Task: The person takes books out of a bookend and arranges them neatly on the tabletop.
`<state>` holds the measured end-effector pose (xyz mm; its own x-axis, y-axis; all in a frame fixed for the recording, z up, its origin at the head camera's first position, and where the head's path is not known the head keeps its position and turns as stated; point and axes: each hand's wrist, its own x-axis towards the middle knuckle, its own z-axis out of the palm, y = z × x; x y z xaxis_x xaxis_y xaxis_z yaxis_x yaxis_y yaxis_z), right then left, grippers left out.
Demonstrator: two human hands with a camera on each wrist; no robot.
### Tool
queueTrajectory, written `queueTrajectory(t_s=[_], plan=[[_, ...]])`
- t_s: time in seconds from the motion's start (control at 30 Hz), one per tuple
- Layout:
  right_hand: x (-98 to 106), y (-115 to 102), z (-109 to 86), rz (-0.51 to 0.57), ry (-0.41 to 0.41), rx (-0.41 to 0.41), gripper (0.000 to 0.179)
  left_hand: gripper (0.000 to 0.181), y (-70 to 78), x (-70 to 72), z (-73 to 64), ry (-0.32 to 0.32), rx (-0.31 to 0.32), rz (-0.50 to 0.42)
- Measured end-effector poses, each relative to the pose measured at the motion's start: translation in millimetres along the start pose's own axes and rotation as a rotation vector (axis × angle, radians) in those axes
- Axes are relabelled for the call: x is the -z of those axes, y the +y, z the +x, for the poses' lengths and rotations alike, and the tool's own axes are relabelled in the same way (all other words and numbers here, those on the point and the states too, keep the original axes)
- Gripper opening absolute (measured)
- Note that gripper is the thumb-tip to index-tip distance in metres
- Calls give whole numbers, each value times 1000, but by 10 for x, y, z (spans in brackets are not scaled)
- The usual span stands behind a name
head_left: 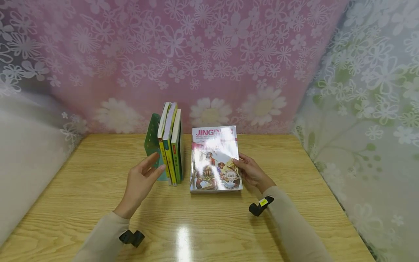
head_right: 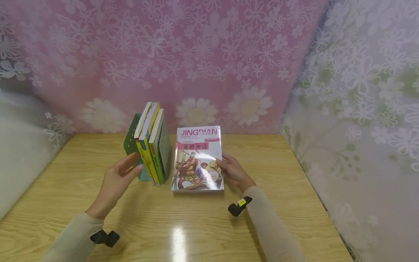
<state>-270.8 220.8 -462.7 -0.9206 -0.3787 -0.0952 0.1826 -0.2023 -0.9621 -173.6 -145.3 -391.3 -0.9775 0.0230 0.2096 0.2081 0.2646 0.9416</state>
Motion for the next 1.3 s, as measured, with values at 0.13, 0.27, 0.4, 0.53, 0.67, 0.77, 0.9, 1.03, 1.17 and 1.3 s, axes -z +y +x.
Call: queueTrajectory(t_s=[0.13,0.27,0.4,0.53,0.67,0.77,0.9,1.03,1.17,1.3], plan=[[-9,-9,32,-18,1,-21,54,60,-22,-10,25,-9,-3,5],[-21,-19,56,-57,29,-47,54,63,-50,-17,50,-12,-5,24],[-18,-15,75,-78,44,-75,55,64,-71,-34,71,-14,0,25],[3,20,99,-88,45,-86,54,65,-62,-58,81,-25,22,3],[16,60,131,-131,83,-110,52,66,-63,-73,95,-30,37,-4],[23,71,153,-208,99,-119,51,67,-67,-81,109,-28,41,14],[23,46,161,-359,146,-99,48,68,-63,-101,125,-34,52,33],[-26,7,134,-520,249,-89,39,68,-57,-118,138,-42,68,44],[-97,14,101,-728,369,-61,37,69,-59,-126,159,-37,67,54],[-152,88,79,-840,476,-34,38,67,-65,-140,182,-32,62,59]])
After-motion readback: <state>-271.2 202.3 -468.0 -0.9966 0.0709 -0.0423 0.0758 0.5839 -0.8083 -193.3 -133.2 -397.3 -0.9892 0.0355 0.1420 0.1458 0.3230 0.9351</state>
